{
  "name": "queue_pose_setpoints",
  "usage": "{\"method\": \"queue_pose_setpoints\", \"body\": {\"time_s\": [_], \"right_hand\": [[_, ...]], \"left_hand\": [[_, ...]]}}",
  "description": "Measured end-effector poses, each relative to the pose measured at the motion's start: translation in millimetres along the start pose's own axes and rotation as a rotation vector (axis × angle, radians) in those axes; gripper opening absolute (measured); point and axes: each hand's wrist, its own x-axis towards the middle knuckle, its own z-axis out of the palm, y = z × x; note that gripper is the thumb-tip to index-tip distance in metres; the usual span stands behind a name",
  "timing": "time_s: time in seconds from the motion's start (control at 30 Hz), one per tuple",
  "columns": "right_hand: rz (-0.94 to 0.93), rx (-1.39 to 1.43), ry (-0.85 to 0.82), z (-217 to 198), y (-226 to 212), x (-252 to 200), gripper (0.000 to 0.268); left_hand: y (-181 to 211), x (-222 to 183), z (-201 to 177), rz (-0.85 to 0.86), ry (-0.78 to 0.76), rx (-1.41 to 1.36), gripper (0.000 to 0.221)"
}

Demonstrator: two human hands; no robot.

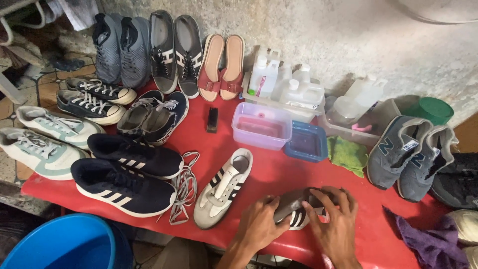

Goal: The person is cleaning a sneaker by scrubbing and wiping its sole and sides with a cloth and a small brush.

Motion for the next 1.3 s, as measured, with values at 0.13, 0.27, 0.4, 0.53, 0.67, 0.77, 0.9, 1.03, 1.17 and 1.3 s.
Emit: {"method": "queue_pose_setpoints", "body": {"time_s": [0.13, 0.27, 0.4, 0.53, 0.67, 0.77, 0.9, 1.03, 1.17, 1.3], "right_hand": [[-0.062, 0.197, -0.096, -11.6, -18.4, 2.3, 0.032], [-0.008, 0.123, -0.06, -9.8, -7.3, 7.6, 0.03], [-0.126, 0.173, -0.082, -7.9, -18.5, -0.7, 0.03], [0.01, 0.125, -0.046, -7.6, -4.9, 5.2, 0.035], [-0.089, 0.133, -0.051, -3.8, -15.1, 7.6, 0.029], [-0.047, 0.11, -0.031, 1.3, -1.6, 6.6, 0.031], [-0.126, 0.17, -0.109, -4.3, -10.6, 5.9, 0.032], [-0.108, 0.181, -0.076, -8.2, -0.8, 11.0, 0.034], [-0.062, 0.101, -0.068, -0.4, -3.8, 3.4, 0.034], [-0.054, 0.099, -0.112, -3.9, 8.0, 8.8, 0.036]], "left_hand": [[-0.1, -2.8, -0.3, 0.018, 0.031, -0.028, 0.044], [-1.5, 0.3, 6.4, 0.001, 0.008, 0.011, 0.048], [4.8, -2.2, -6.1, 0.005, 0.012, -0.039, 0.043], [0.0, -2.7, 6.3, 0.012, 0.009, 0.003, 0.047], [-0.1, -2.4, 2.8, 0.012, 0.021, 0.015, 0.045], [1.3, -1.7, 1.2, 0.017, 0.016, -0.003, 0.045], [-2.9, -1.4, 10.4, 0.014, 0.051, -0.002, 0.044], [2.0, -0.1, 4.0, 0.005, 0.025, 0.001, 0.047], [2.9, -1.3, 0.3, -0.024, -0.005, 0.024, 0.049], [3.3, -3.1, 2.7, -0.023, -0.035, 0.016, 0.049]]}}
